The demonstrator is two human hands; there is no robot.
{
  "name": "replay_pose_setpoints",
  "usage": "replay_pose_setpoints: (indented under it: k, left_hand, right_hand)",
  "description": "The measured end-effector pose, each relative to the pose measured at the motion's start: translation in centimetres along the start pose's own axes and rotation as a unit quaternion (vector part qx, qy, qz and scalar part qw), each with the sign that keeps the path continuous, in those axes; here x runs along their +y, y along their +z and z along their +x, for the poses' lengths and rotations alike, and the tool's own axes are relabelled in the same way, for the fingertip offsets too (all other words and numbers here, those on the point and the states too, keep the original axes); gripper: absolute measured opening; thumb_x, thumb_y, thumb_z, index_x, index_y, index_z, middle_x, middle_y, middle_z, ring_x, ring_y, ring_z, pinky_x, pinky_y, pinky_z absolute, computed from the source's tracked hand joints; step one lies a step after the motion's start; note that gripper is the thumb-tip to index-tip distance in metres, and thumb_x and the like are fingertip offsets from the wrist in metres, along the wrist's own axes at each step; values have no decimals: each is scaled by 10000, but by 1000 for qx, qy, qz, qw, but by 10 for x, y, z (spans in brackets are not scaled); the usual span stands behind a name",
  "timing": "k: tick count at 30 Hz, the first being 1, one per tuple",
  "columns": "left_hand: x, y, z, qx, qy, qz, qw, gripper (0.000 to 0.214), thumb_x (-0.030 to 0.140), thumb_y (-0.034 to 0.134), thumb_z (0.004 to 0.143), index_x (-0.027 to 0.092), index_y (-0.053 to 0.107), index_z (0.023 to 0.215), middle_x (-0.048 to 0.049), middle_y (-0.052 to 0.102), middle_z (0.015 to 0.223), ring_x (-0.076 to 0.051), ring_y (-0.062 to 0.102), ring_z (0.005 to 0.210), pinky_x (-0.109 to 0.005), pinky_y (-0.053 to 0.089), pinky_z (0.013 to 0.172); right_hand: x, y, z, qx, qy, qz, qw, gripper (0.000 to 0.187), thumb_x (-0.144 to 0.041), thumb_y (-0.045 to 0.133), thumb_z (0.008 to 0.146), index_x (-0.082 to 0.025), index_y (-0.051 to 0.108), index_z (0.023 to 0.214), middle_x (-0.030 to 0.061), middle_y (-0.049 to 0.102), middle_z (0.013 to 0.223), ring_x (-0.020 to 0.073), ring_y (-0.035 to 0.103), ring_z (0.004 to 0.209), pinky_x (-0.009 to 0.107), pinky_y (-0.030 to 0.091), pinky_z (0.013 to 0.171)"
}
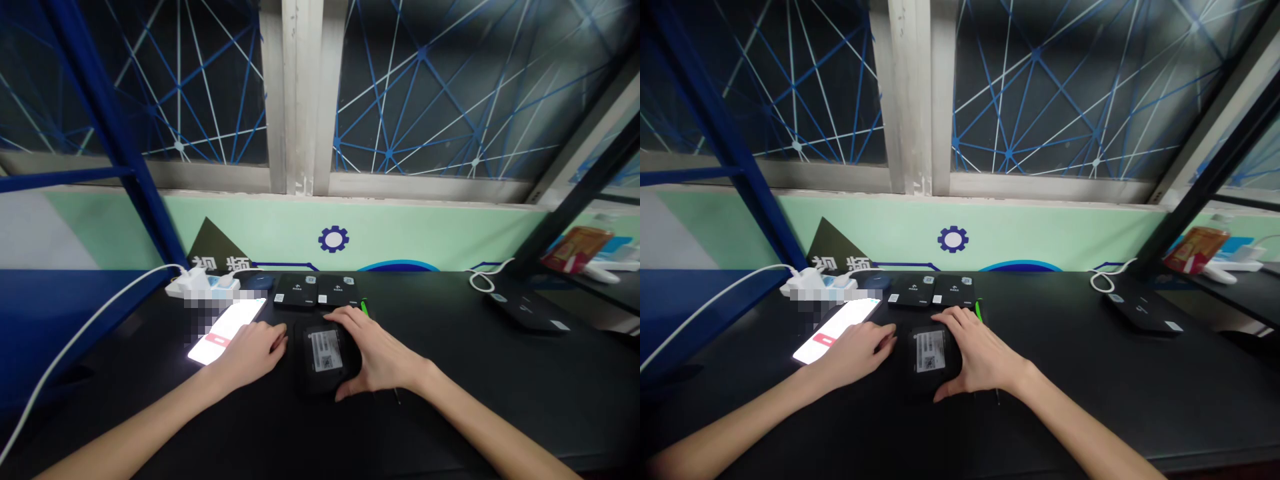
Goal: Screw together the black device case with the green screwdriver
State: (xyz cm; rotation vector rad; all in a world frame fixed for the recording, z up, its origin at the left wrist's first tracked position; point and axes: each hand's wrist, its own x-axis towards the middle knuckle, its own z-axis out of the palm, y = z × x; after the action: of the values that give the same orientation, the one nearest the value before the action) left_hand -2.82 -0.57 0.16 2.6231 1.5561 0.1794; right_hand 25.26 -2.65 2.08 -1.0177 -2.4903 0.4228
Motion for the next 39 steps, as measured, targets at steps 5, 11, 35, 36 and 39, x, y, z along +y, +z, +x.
replay_pose_setpoints:
  k: [5,11,35,36,39]
  left_hand:
    - [-1,1,1,3,7,1,1000,275,278,416,971,203,506,722,-15,584,624,-179,572,553,-291,210,503]
    - [2,-3,0,-7,5,-13,1000,272,271,400,972,206,522,738,-9,582,612,-174,558,521,-291,203,498]
    - [-2,2,0,6,13,2,1000,260,254,428,958,205,474,707,-1,572,605,-169,551,529,-278,191,497]
    - [-2,3,-1,7,12,0,1000,268,259,425,960,206,462,700,3,566,601,-165,542,523,-276,193,495]
    - [-2,4,0,9,16,-8,1000,290,273,422,967,208,427,684,14,549,590,-156,518,511,-272,199,494]
  right_hand:
    - [3,1,1,25,4,65,998,1028,-509,877,621,-272,351,1472,118,409,1424,305,469,1280,431,416,1073]
    - [6,1,4,80,-5,127,989,821,-308,800,795,-345,359,1487,75,500,1294,254,529,1171,436,455,1024]
    - [-1,-1,3,58,46,-6,997,505,-473,749,822,-255,637,1263,68,671,1031,257,544,1013,451,412,942]
    - [-1,-1,3,50,47,-8,998,510,-477,745,825,-250,638,1269,68,668,1015,255,544,1010,448,410,944]
    - [0,2,4,33,53,-8,998,514,-488,729,836,-236,642,1276,72,657,984,252,547,1006,444,408,953]
